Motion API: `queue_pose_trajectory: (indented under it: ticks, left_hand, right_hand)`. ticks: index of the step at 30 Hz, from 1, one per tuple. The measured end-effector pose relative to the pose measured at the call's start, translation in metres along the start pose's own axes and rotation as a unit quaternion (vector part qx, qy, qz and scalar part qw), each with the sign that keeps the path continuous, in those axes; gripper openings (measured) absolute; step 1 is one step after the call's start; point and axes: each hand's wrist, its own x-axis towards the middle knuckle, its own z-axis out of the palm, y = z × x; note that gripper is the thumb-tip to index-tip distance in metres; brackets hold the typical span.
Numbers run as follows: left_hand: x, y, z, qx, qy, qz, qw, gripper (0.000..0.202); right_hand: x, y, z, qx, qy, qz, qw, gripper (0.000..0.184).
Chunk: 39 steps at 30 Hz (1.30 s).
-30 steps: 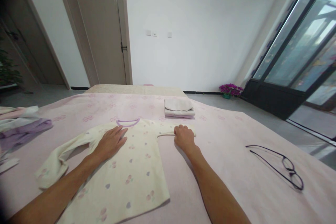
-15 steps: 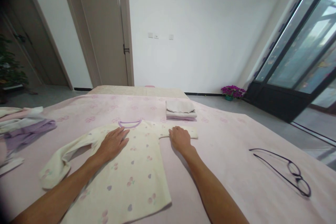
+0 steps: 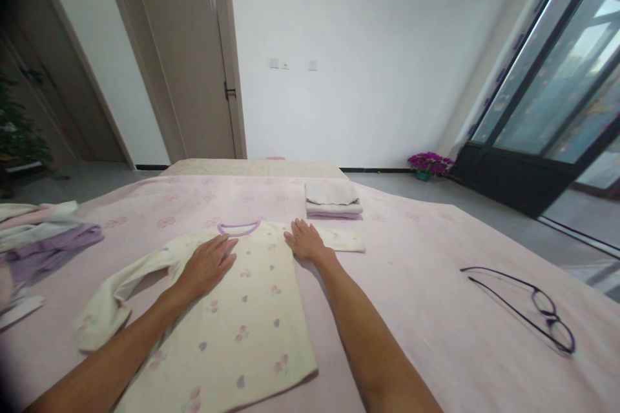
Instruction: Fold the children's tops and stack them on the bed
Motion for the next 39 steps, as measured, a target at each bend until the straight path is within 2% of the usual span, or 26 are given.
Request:
queue_pose_trajectory:
  ticks: [6, 10, 14, 17, 19, 25, 29, 35, 39]
  left_hand:
    - [-0.001, 0.001, -0.001, 0.003, -0.003, 0.0, 1.0, 0.044]
    - [-0.001, 0.001, 0.0, 0.005, -0.004, 0.0, 1.0, 0.044]
    - [0.0, 0.002, -0.001, 0.0, 0.001, -0.004, 1.0, 0.043]
    - [0.0, 0.003, -0.002, -0.001, 0.001, -0.007, 1.0, 0.042]
    - [0.0, 0.003, -0.002, -0.002, 0.004, -0.006, 1.0, 0.042]
    - [0.0, 0.003, 0.0, -0.001, 0.007, -0.011, 1.0, 0.043]
    - [0.0, 0.004, -0.001, -0.003, 0.01, -0.01, 1.0, 0.041]
    - [-0.003, 0.008, -0.005, -0.022, 0.011, -0.017, 1.0, 0.038]
    - [-0.013, 0.007, -0.022, -0.069, 0.014, -0.025, 0.997, 0.038]
  right_hand:
    - [-0.027, 0.062, 0.005, -0.019, -0.002, 0.098, 0.995, 0.067]
    - [-0.051, 0.106, 0.007, -0.039, 0.017, 0.183, 0.982, 0.068]
    - [-0.064, 0.125, 0.004, -0.037, 0.021, 0.263, 0.964, 0.067]
    - [-0.062, 0.115, -0.002, -0.053, 0.046, 0.298, 0.952, 0.065]
    - [-0.057, 0.097, -0.006, -0.07, 0.076, 0.284, 0.953, 0.062]
    - [-0.038, 0.022, -0.006, -0.039, 0.095, 0.159, 0.982, 0.059]
    - [-0.031, -0.012, 0.006, -0.02, 0.077, 0.077, 0.994, 0.06]
    - [-0.032, -0.022, 0.015, -0.032, 0.097, 0.066, 0.993, 0.057]
    - [-0.032, -0.02, 0.014, -0.034, 0.102, 0.069, 0.992, 0.056]
